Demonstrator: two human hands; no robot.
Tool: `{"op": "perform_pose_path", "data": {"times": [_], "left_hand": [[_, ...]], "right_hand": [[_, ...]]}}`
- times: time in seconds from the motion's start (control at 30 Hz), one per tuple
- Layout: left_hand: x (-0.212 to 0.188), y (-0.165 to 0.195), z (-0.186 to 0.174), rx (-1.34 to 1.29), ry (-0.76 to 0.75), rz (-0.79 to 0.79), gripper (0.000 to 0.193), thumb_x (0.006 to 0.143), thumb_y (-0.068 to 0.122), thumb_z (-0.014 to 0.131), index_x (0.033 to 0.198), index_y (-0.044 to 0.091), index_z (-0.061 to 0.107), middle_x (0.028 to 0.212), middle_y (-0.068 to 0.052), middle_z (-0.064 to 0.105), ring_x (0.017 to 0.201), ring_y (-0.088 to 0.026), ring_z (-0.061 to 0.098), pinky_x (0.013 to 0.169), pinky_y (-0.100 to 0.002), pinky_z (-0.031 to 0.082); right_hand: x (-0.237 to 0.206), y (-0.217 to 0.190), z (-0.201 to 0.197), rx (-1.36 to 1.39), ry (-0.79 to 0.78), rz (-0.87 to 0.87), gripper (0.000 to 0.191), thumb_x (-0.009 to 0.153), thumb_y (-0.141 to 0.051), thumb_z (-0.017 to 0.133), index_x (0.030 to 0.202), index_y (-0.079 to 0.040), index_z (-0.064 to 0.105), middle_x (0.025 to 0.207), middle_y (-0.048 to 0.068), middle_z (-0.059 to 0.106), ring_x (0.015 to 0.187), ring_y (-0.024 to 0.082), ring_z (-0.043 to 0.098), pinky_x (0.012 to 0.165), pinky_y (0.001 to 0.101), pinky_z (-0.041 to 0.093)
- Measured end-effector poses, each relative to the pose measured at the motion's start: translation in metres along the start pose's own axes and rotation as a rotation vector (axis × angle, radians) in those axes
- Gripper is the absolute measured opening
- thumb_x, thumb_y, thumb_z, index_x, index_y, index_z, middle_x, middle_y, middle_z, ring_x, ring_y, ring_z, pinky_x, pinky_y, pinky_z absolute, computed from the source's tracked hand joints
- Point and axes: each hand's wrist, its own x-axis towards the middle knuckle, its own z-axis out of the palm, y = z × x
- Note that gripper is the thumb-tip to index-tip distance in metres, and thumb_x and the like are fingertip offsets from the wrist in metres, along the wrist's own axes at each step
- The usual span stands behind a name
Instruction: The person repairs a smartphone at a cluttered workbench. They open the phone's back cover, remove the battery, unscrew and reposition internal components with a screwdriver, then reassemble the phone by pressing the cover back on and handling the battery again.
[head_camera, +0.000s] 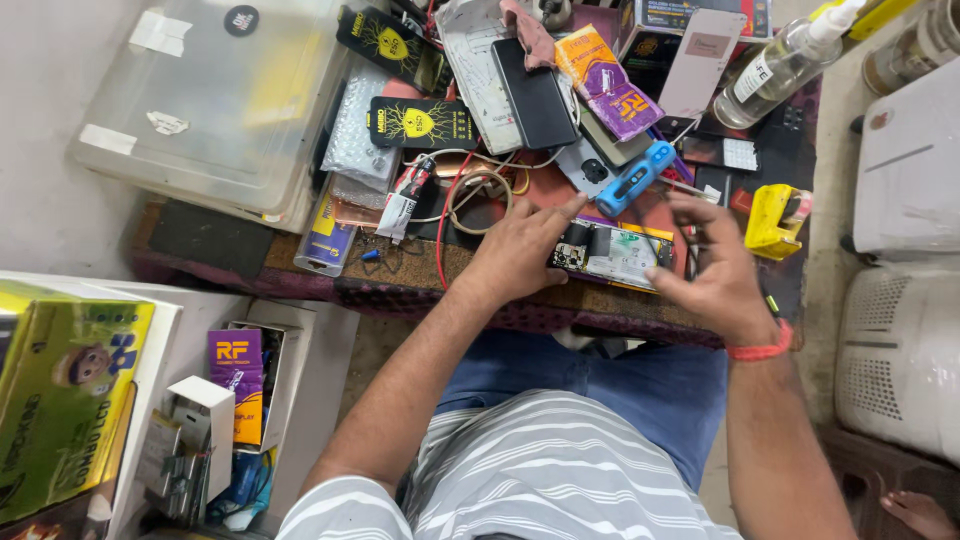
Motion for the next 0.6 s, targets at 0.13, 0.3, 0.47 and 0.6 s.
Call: {"op": "perform_pose_path", "data": {"times": [0.13,0.3,0.47,0.6], "left_hand": [[0.003,-0.005,0.006,-0.104,0.026,-0.049,0.137,0.058,0.025,0.096,0.161,0.006,0.008,0.120,-0.011,0.068,0.121,-0.041,0.054,0.108,-0.047,0.046],[0.003,-0.011,0.010,-0.235,0.140,-0.040,0.141,0.056,0.021,0.093,0.159,0.004,-0.001,0.125,-0.011,0.067,0.122,-0.038,0.055,0.105,-0.047,0.046],[0.008,-0.019,0.011,-0.357,0.207,0.083,0.133,0.061,0.017,0.091,0.160,0.004,0.004,0.123,-0.011,0.066,0.127,-0.036,0.054,0.113,-0.048,0.040],[0.011,-0.019,0.012,-0.669,0.188,0.118,0.127,0.065,0.013,0.089,0.163,0.007,0.010,0.126,-0.013,0.063,0.127,-0.028,0.058,0.116,-0.041,0.044]], "right_hand": [[0.024,-0.002,0.014,-0.296,-0.248,-0.188,0.068,0.073,-0.007,0.079,0.138,-0.007,0.056,0.144,0.012,0.057,0.137,0.028,0.050,0.117,0.0432,0.037],[0.041,0.002,0.005,-0.592,-0.418,-0.275,0.058,0.066,-0.014,0.084,0.123,-0.018,0.072,0.138,0.007,0.060,0.131,0.027,0.052,0.114,0.0454,0.037],[0.028,0.013,0.003,-0.412,-0.374,-0.251,0.059,0.070,-0.028,0.088,0.125,-0.019,0.072,0.147,0.011,0.051,0.135,0.032,0.047,0.113,0.0437,0.037],[0.024,0.015,0.003,-0.443,-0.325,-0.268,0.061,0.065,-0.031,0.091,0.121,-0.019,0.071,0.145,0.009,0.056,0.130,0.027,0.052,0.113,0.0438,0.039]]}}
